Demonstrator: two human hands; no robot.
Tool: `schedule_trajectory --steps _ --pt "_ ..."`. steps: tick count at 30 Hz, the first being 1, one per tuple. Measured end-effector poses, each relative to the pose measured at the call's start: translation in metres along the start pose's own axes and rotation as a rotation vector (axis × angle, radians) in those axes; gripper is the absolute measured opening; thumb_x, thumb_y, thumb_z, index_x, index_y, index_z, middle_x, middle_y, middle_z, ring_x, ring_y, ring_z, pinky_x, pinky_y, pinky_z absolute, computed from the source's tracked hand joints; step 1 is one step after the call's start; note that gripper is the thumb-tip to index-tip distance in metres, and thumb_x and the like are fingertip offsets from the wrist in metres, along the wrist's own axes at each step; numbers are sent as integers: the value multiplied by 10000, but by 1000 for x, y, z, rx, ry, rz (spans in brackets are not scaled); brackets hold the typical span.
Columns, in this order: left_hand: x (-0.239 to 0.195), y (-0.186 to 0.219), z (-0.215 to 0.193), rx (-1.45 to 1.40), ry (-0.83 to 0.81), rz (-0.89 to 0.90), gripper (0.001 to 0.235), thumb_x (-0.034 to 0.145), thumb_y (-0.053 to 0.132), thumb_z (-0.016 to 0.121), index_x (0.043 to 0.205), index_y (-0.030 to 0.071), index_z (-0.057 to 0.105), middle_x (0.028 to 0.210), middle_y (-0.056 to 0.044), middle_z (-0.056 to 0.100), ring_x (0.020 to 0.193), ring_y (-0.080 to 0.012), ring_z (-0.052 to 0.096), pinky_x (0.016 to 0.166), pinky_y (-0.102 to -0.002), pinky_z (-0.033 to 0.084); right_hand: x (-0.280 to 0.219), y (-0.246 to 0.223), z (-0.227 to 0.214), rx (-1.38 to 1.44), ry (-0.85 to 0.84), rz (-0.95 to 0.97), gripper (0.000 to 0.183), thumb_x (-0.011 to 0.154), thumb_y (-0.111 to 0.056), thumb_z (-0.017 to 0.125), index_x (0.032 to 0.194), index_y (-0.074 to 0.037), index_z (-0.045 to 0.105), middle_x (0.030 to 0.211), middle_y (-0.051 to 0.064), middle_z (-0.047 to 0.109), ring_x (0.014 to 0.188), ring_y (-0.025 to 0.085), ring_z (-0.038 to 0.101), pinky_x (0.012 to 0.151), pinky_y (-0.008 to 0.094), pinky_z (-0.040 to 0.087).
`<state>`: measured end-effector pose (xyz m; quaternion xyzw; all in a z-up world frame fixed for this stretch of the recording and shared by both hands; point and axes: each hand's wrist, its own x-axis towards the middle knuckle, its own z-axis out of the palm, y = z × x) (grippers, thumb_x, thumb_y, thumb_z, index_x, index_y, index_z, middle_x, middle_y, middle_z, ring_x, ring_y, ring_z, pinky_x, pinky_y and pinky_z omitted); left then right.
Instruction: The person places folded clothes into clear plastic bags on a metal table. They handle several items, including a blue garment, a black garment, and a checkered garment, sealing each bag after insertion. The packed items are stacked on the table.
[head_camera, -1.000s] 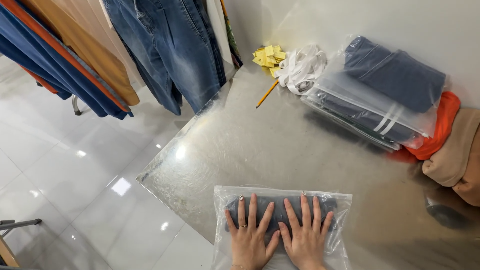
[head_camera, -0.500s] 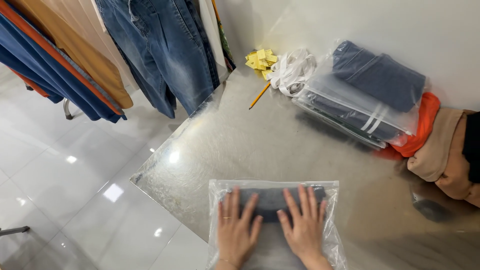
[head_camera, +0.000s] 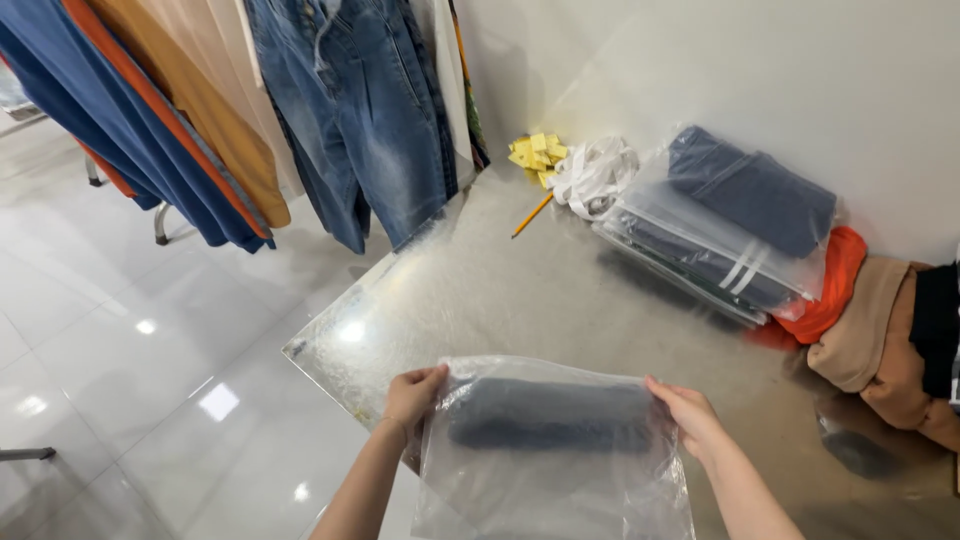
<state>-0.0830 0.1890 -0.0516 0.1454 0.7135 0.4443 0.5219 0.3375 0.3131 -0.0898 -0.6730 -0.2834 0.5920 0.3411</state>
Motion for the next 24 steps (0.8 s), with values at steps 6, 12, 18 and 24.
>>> schedule_trajectory --steps 6,12,18,24 --pt "-6 21 5 -39 2 98 162 935 198 805 963 39 822 843 -55 759 784 -136 646 743 -258 536 34 -11 -17 56 -79 -33 178 894 -66 826 1047 1 763 963 146 775 782 243 690 677 363 545" --pt "-41 103 3 -89 -2 517 133 945 193 765 969 64 783 974 -57 824 943 -113 723 789 -242 511 8 -102 -37 117 -181 -366 145 984 -42 685 1123 -35 725 1126 124 747 1007 249 675 874 384 527" --pt "-62 105 -12 192 -10 745 126 965 151 670 991 134 792 1101 34 829 987 -101 756 883 -256 542 -29 -108 -51 90 -245 -547 145 979 -21 631 1092 14 715 1357 180 719 1206 276 662 1020 409 536" --pt "-54 -19 -55 600 -214 754 218 858 45 687 922 224 794 890 79 835 902 -97 831 849 -251 621 29 68 -118 -487 -226 -437 256 769 -165 931 1023 -126 930 1318 30 782 1268 167 676 1125 396 475"
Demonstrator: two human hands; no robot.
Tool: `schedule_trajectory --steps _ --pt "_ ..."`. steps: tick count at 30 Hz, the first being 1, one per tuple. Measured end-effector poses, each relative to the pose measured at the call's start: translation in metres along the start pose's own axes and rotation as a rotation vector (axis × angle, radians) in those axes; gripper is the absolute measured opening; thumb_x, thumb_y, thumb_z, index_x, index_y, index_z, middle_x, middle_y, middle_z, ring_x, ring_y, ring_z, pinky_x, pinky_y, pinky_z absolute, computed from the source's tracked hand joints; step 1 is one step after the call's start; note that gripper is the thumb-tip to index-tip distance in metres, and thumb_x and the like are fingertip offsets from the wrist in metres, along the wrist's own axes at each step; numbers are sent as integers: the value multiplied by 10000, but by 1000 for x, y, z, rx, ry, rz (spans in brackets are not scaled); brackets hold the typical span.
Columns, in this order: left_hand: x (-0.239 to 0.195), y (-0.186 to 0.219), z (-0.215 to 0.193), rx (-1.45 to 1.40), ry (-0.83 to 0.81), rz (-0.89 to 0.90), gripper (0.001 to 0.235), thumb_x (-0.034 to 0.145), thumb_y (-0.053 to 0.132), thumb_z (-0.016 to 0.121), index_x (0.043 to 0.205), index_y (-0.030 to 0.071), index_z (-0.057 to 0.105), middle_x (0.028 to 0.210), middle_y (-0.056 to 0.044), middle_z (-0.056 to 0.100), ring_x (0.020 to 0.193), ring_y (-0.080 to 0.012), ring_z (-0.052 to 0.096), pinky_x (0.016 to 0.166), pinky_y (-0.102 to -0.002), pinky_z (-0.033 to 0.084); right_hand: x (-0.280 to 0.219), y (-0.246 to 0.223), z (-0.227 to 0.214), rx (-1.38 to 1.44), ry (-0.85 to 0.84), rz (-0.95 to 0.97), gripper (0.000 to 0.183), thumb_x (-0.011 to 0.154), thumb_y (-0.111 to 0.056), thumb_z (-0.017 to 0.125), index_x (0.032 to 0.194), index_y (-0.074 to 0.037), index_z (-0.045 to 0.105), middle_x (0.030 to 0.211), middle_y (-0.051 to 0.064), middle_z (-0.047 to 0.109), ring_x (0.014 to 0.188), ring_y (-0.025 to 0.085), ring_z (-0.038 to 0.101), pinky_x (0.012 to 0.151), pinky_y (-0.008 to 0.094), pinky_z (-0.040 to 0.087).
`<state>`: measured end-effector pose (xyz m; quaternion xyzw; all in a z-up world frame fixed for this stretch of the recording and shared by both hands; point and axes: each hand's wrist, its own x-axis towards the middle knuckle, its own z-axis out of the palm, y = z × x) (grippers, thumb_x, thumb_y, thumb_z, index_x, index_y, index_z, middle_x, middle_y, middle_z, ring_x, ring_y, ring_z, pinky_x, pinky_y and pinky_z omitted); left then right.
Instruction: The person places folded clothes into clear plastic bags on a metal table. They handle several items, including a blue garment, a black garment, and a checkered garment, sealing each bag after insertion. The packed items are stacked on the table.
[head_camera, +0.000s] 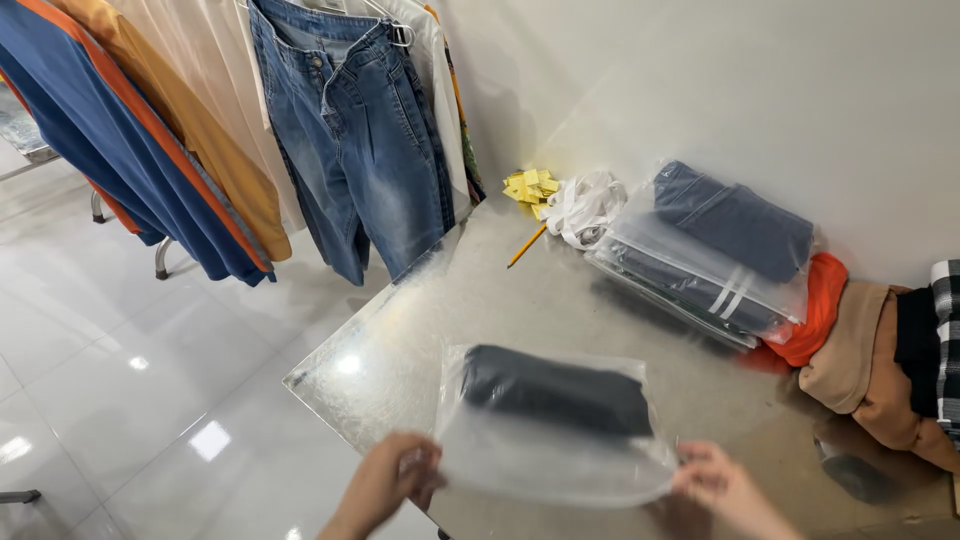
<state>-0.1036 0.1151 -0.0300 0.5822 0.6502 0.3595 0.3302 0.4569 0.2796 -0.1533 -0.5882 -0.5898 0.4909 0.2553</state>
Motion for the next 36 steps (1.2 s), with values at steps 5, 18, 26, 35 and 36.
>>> schedule_trajectory --steps 5,18,26,35,36 --pt "-35 -45 18 202 -167 106 124 848 236 887 823 300 784 908 178 870 894 -92 739 914 -269 502 -79 9 36 -116 114 77 111 660 -87 1031 623 -1 1089 1512 -42 677 1425 107 623 1166 273 442" --pt "57 56 155 666 340 283 783 927 647 534 1563 196 470 1656 -231 317 1514 -432 269 1209 -635 130 -31 -170 161 -609 462 -534 596 908 -507 646 1440 -248 577 1524 118 527 1495 353 400 1222 546 278" --pt "20 35 166 970 533 490 896 913 796 444 1664 327 310 1741 -97 261 1604 -302 248 1279 -552 179 -58 -127 200 -1030 697 -660 753 893 -692 516 1585 -411 418 1700 24 374 1587 290 329 1264 588 262" --pt "34 18 177 969 538 501 916 907 772 434 1673 309 238 1758 -140 187 1628 -346 173 1310 -579 107 -46 -131 203 -1034 731 -706 781 916 -689 477 1619 -372 359 1724 61 332 1601 323 302 1274 605 242" --pt "34 18 178 989 540 488 939 891 787 442 1676 319 226 1763 -128 180 1630 -339 171 1306 -569 120 -45 -131 202 -1045 744 -717 783 916 -690 474 1620 -367 360 1717 66 345 1587 328 326 1266 608 260"
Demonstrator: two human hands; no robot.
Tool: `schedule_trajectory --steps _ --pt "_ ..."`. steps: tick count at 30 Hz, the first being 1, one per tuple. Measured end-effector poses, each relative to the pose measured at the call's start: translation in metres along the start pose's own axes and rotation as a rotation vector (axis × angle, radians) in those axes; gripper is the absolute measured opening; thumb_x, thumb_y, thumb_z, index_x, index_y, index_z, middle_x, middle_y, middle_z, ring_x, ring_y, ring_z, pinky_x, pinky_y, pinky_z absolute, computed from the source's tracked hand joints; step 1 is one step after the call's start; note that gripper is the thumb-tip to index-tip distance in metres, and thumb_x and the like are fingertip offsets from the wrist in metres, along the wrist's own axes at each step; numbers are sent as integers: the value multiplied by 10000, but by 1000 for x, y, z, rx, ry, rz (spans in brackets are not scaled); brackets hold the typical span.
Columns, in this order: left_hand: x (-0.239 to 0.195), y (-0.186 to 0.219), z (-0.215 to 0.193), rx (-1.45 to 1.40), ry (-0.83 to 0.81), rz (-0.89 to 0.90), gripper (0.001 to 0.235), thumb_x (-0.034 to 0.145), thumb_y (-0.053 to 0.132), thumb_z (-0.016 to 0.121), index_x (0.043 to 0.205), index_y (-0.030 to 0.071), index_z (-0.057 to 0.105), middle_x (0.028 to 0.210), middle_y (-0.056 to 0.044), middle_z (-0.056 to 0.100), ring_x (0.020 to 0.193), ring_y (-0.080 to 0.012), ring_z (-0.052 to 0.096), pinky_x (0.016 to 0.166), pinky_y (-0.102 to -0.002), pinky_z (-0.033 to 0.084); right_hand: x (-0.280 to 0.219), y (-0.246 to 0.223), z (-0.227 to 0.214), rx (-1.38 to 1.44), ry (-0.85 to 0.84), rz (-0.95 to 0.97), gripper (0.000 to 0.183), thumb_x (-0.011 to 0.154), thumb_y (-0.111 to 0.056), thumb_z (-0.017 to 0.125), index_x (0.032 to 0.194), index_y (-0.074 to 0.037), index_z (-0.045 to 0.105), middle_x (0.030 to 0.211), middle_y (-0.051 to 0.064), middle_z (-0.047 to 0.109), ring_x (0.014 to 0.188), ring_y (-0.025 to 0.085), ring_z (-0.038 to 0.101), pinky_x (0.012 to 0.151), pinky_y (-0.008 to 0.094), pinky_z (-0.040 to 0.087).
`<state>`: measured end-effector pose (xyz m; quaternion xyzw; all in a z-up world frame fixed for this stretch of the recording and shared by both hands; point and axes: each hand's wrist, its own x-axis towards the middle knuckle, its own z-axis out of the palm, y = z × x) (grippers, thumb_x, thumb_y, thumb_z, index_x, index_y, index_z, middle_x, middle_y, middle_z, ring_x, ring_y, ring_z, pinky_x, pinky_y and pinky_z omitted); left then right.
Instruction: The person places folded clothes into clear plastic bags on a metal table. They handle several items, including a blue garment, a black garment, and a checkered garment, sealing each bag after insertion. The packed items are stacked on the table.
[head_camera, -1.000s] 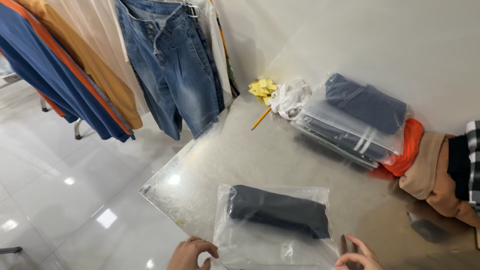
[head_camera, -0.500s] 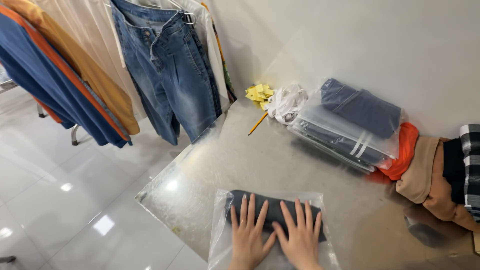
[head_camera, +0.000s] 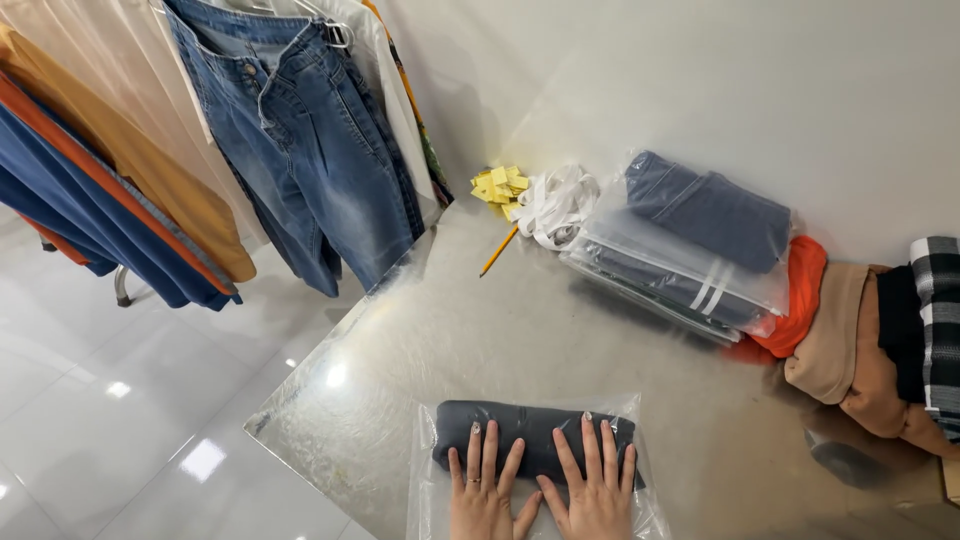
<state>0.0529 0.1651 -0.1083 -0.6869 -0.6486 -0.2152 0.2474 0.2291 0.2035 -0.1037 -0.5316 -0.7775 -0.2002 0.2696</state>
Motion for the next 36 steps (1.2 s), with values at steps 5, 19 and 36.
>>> schedule_trajectory --steps 5,19,36 --pt "-1 -8 -15 -97 -40 4 896 909 758 507 1662 312 314 1752 -122 233 1607 -343 237 1266 -571 182 -7 13 -3 72 -56 6 770 898 -669 539 1597 -374 405 1715 57 342 1599 313 294 1288 589 205" --pt "85 -131 0 -981 -650 -1377 828 888 599 622 1485 28 569 1496 -114 641 1391 -286 600 1182 -421 448 80 129 48 1158 -547 1473 385 957 -328 780 1052 45 769 853 155 729 744 266 674 666 375 511" --pt "174 -128 -86 -1317 -2 -727 148 1029 195 694 1007 73 775 980 -89 814 1046 -207 723 1030 -423 542 162 176 -79 1628 -65 918 52 1016 -112 691 1039 -126 736 1051 58 784 994 199 761 965 360 569"
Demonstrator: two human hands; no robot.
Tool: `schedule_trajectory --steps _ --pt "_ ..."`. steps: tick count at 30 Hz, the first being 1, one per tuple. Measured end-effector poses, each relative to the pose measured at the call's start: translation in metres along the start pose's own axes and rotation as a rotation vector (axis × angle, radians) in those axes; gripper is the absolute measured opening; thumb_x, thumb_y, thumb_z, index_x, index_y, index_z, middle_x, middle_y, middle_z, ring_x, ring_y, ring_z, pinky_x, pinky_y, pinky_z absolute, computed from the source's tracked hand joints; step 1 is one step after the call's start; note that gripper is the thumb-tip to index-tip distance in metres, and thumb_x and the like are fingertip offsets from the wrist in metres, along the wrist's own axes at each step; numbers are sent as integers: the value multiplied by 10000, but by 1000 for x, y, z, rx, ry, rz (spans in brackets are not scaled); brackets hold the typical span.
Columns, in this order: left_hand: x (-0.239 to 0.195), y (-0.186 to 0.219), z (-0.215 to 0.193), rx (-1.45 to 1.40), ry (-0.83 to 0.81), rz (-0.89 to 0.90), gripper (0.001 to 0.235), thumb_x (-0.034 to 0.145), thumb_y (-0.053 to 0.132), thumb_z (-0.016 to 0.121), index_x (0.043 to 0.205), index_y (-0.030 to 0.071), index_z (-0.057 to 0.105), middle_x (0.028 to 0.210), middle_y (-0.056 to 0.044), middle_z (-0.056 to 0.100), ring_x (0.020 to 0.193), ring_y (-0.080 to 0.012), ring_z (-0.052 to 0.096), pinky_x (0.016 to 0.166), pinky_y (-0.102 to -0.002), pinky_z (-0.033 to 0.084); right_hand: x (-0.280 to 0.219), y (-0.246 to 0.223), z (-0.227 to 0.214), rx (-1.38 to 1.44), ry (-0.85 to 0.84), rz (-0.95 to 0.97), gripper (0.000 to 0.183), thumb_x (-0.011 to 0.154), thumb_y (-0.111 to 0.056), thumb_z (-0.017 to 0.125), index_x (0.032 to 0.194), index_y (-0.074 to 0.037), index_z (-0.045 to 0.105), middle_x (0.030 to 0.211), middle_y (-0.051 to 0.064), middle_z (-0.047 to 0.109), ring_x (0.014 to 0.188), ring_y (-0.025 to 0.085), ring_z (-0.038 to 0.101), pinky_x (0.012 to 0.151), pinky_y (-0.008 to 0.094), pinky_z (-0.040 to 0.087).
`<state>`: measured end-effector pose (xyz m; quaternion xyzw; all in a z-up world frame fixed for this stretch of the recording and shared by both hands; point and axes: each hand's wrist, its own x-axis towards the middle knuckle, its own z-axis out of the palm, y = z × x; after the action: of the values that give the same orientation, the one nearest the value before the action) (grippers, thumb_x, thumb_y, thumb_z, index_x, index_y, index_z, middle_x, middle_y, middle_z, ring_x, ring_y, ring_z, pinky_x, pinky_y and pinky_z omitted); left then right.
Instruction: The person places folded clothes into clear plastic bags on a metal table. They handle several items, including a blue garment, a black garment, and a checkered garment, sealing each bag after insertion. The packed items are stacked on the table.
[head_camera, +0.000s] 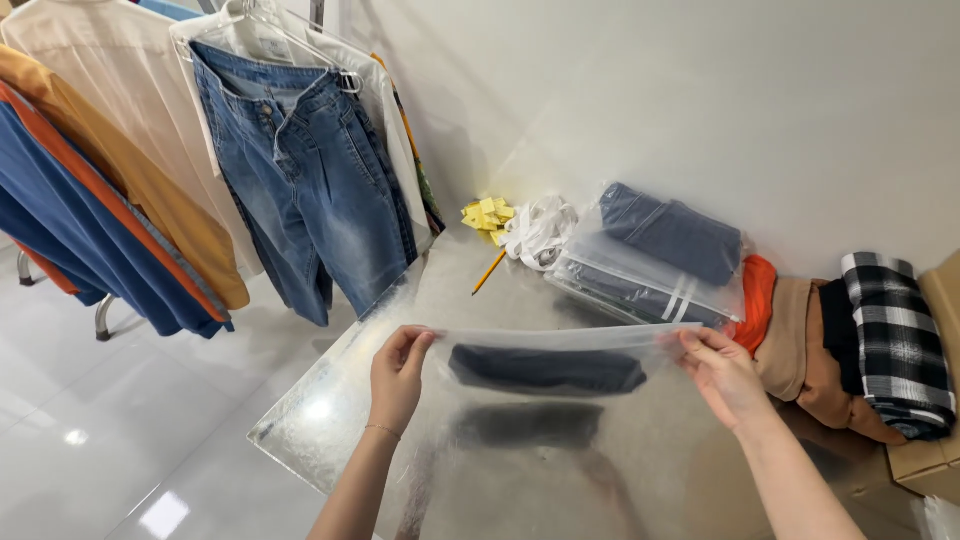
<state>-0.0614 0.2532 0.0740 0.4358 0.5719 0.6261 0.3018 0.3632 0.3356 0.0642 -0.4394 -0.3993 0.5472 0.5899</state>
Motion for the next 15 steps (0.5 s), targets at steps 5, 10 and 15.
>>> schedule_trajectory --steps 5,10,15 --pt "6 26 7 62 0 155 156 1046 193 665 1011 58 735 912 -108 797 962 -188 725 968 -416 575 -6 -30 -18 10 0 -98 49 1025 -122 688 1054 -118 727 1057 65 775 986 209 754 991 401 555" --pt "-1 45 19 111 -91 56 174 1004 142 591 875 77 688 639 -40 740 611 -129 674 644 -256 565 -11 -21 -73 -16 21 147 190 1005 -18 626 1153 30 735 1071 188 763 911 309 711 781 457 561" --pt "19 -39 47 141 -186 -542 242 1010 237 666 840 66 692 805 -106 786 657 -201 736 625 -298 563 -3 50 -80 -144 143 512 240 978 1 687 1211 53 717 1119 271 773 988 364 720 814 414 556"
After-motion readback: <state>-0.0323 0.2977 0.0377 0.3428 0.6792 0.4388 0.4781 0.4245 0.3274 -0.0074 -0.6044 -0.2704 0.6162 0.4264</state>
